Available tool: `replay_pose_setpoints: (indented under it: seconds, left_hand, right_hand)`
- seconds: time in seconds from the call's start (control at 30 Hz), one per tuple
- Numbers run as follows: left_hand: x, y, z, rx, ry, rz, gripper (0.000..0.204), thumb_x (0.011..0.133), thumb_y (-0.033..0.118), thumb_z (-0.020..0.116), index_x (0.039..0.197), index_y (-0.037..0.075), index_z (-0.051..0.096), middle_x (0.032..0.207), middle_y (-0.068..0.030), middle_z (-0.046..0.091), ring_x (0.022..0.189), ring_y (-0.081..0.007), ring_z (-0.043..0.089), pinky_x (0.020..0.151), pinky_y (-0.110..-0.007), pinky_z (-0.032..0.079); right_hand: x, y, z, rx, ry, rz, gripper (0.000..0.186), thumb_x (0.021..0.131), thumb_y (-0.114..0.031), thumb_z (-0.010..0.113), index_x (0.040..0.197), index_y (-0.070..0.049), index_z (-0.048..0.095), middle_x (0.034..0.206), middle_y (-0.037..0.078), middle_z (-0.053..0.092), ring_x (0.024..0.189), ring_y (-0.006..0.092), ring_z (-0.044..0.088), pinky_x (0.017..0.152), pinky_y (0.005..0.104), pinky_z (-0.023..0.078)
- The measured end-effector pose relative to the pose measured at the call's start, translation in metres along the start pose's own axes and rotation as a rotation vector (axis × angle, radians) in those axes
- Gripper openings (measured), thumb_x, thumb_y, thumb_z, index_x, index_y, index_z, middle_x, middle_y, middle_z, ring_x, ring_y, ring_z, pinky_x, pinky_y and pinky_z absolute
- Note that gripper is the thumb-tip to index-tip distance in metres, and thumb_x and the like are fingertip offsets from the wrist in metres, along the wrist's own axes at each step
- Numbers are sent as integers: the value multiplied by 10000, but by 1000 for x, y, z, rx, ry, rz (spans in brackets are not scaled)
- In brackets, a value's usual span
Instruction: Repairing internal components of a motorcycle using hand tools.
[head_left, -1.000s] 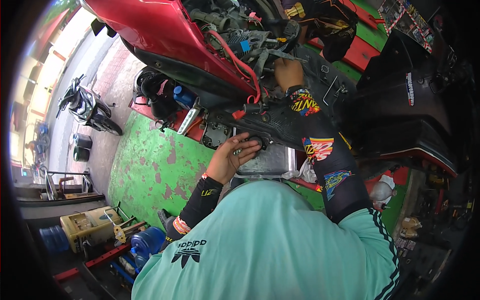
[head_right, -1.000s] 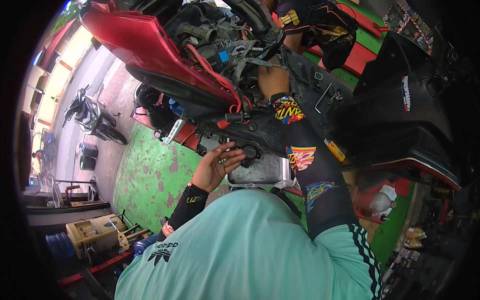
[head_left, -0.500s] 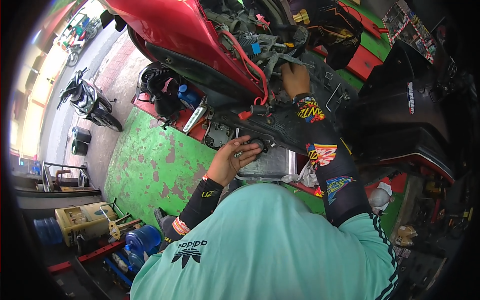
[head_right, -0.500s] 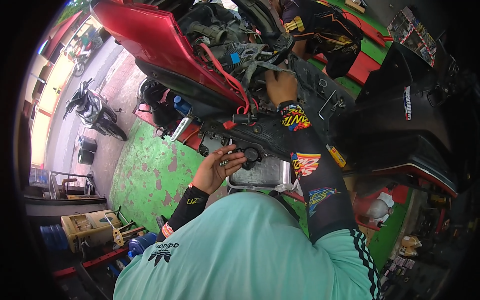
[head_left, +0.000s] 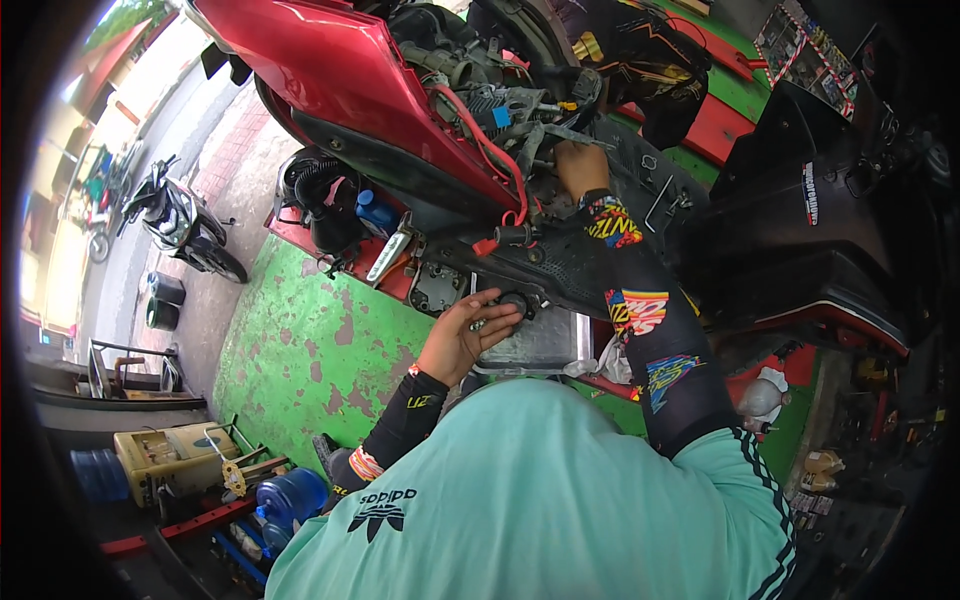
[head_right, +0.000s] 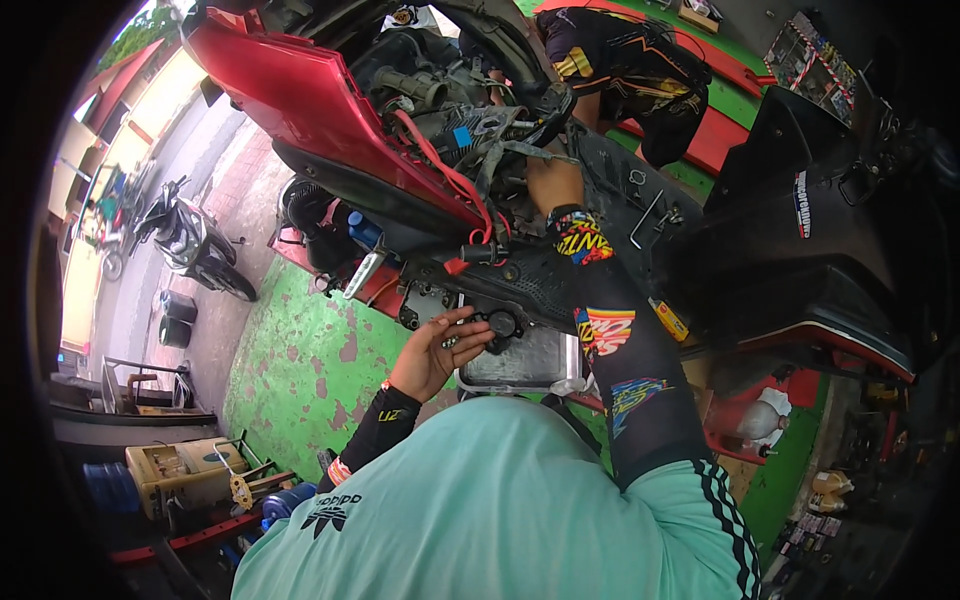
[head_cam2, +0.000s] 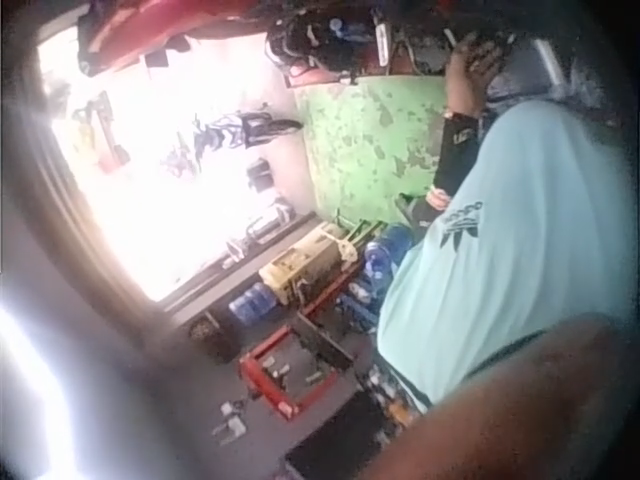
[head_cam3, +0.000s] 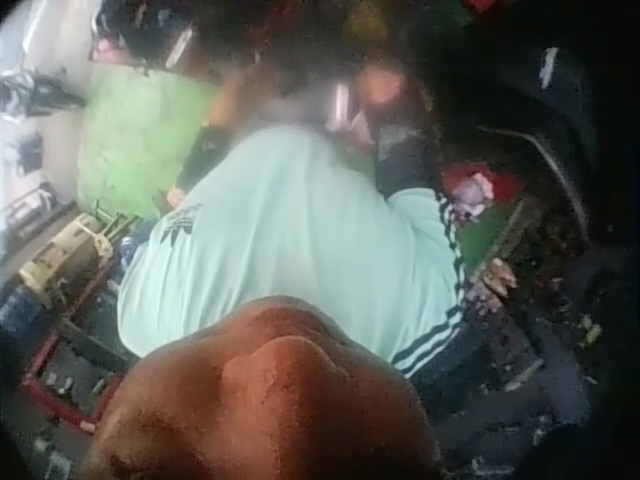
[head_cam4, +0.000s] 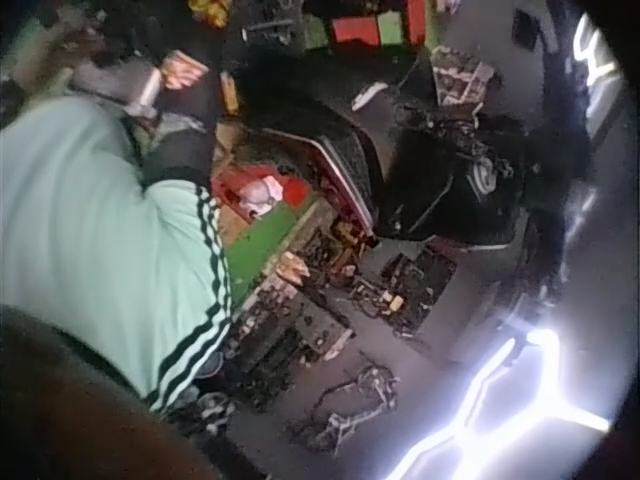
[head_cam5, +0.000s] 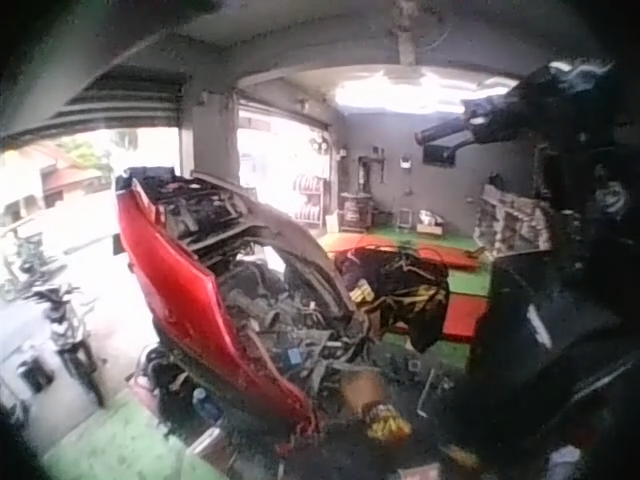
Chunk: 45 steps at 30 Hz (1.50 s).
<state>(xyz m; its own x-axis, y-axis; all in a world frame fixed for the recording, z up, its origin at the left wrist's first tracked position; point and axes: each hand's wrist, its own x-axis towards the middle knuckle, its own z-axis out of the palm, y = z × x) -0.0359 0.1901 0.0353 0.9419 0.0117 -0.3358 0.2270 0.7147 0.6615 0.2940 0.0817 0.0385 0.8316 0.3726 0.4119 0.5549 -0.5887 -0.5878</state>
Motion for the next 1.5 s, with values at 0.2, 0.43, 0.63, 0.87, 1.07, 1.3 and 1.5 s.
replay_pose_setpoints:
  seconds: [0.2, 0.43, 0.63, 0.87, 1.07, 1.3, 1.5]
  left_hand:
    - [2, 0, -2, -52, -6, -11, 492, 1018, 252, 394, 1426, -23, 401, 1358, -249, 538, 1282, -367, 548, 1074, -412, 459]
    - [12, -1, -1, -141, -128, 34, 545, 911, 12, 343, 1454, -34, 343, 1418, -286, 479, 1343, -390, 488, 1093, -430, 450]
    - [21, -2, 2, -159, -238, 35, 598, 909, 8, 349, 1504, -24, 295, 1377, -211, 527, 1267, -308, 558, 1065, -427, 465]
    - [29, -5, 12, -171, -332, -20, 671, 888, -4, 351, 1547, -7, 227, 1358, -159, 541, 1219, -262, 570, 1051, -415, 465]
    - [35, 2, 21, -172, -392, -56, 694, 893, -20, 355, 1566, 21, 192, 1419, -204, 495, 1204, -280, 581, 1055, -434, 458]
    - [35, 6, 24, -178, -355, -31, 707, 885, -15, 366, 1568, 44, 195, 1507, -277, 396, 1375, -379, 451, 1131, -454, 384]
    - [36, 4, 13, -166, -292, -38, 697, 876, -15, 348, 1559, 63, 235, 1517, -304, 360, 1397, -390, 421, 1126, -449, 403]
  right_hand:
    - [-14, -38, -14, 101, 49, 68, 384, 915, -301, 508, 978, 39, 673, 987, 311, 644, 990, 476, 608, 851, 514, 466]
    - [-77, -66, -49, 411, 161, 211, 347, 995, -294, 485, 947, 17, 632, 838, 214, 641, 802, 396, 612, 759, 442, 478]
    - [-177, -105, -86, 350, -313, -504, 76, 826, -134, 691, 890, -104, 663, 855, 43, 610, 878, 263, 585, 791, 407, 444]
    - [-197, -102, -88, 113, -282, -421, 242, 760, -162, 752, 996, -136, 709, 965, -6, 587, 993, 227, 543, 845, 393, 410]
    - [-186, -109, -110, 115, -282, -407, 231, 755, -117, 745, 982, -138, 707, 945, -14, 592, 976, 218, 557, 845, 380, 414]
    - [-196, -110, -133, 1246, -361, 76, 291, 792, 84, 645, 1040, -66, 627, 1046, 76, 642, 944, 188, 634, 850, 352, 502]
    - [-188, -115, -152, 1590, -391, -41, 349, 791, 124, 604, 1095, -43, 567, 1012, 145, 634, 1012, 251, 642, 957, 421, 520]
